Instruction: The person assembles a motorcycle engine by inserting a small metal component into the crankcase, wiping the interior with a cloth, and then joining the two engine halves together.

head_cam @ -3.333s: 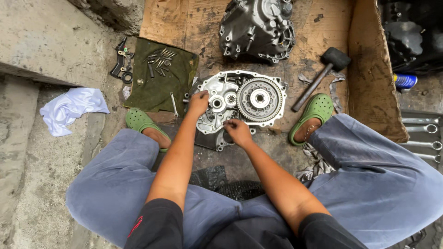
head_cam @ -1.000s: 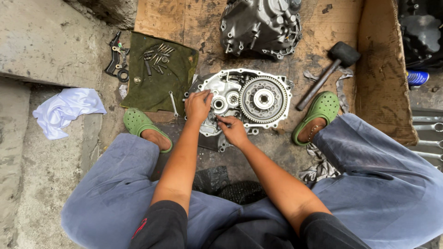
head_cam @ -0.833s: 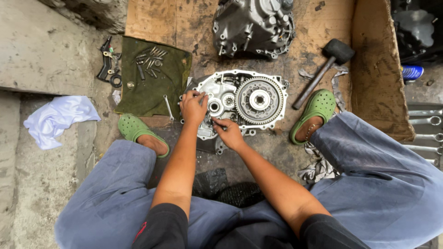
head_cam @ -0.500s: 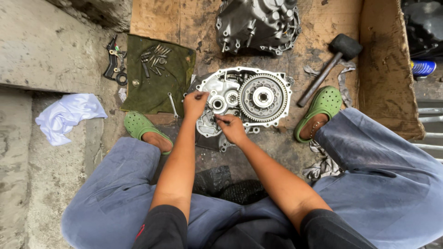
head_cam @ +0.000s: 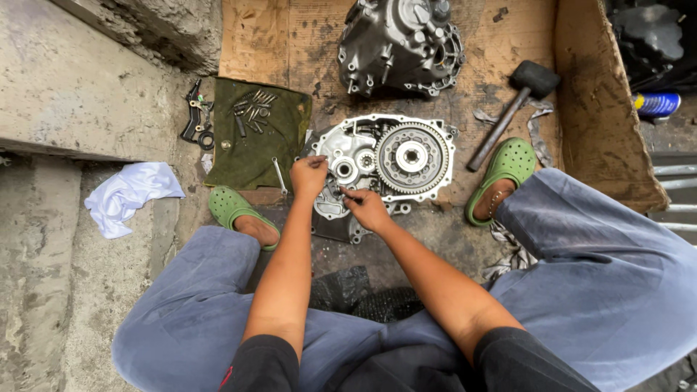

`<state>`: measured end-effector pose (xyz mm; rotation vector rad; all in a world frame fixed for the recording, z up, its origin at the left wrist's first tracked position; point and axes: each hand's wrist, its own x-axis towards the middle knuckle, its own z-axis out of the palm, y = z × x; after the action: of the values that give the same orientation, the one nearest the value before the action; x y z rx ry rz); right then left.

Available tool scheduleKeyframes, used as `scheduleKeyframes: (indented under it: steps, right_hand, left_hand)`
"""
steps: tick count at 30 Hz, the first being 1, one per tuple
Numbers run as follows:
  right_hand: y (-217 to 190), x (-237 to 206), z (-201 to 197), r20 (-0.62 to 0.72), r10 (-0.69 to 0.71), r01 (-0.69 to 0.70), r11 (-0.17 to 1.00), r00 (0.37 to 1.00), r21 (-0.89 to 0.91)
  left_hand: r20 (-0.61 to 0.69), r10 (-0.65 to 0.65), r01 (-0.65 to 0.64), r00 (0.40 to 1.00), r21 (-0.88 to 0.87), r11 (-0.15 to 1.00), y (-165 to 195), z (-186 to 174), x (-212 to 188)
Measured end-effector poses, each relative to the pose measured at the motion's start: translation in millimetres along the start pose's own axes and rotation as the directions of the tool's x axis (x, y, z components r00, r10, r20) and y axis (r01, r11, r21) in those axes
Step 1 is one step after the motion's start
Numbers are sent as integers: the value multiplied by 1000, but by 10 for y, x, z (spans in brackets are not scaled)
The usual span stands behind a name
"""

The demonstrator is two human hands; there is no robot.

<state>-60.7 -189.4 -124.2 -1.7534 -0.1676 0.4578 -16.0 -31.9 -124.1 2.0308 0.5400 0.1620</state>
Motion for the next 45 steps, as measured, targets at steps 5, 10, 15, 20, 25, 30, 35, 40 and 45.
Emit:
scheduleKeyframes:
  steps: [5,10,15,20,25,30,35,40,45]
  right_hand:
    - [13,-44,-13,-9,-7,7,1000,1000,-28]
    - [39,-62,16,-3,-9,9,1000,1000,-20]
    - [49,-69,40,-12,-19,18,999,1000,-44]
    - [64,-52,40,-6,23,-23,999,1000,48]
    - [76,-34,63,3,105,-104,981,994,166]
    - [75,-23,72,-28,54,-50,992,998,115]
    - [81,-14,82,-52,81,-71,983,995,168]
    - [80,-4,113,-86,87,-75,989,993,127]
    - [135,44,104,-96,11,-6,999,995,51]
  left_hand:
    - [77,1,15,997,-208,978,-60,0,-39]
    - [122,43,-5,992,-298,955,-128,-59,-90]
    - [138,-12,62,990,-359,931,-124,-84,-194]
    - [67,-31,53,997,-358,932,-94,-38,-227]
    - [59,-32,51,998,-350,935,-138,7,-186]
    - [85,-52,82,995,-404,911,-157,15,-158]
    - [86,-13,33,996,-228,973,-93,-3,-129]
    - [44,-37,42,998,-134,990,13,7,-52]
    - [64,-57,65,996,-131,989,-25,57,47]
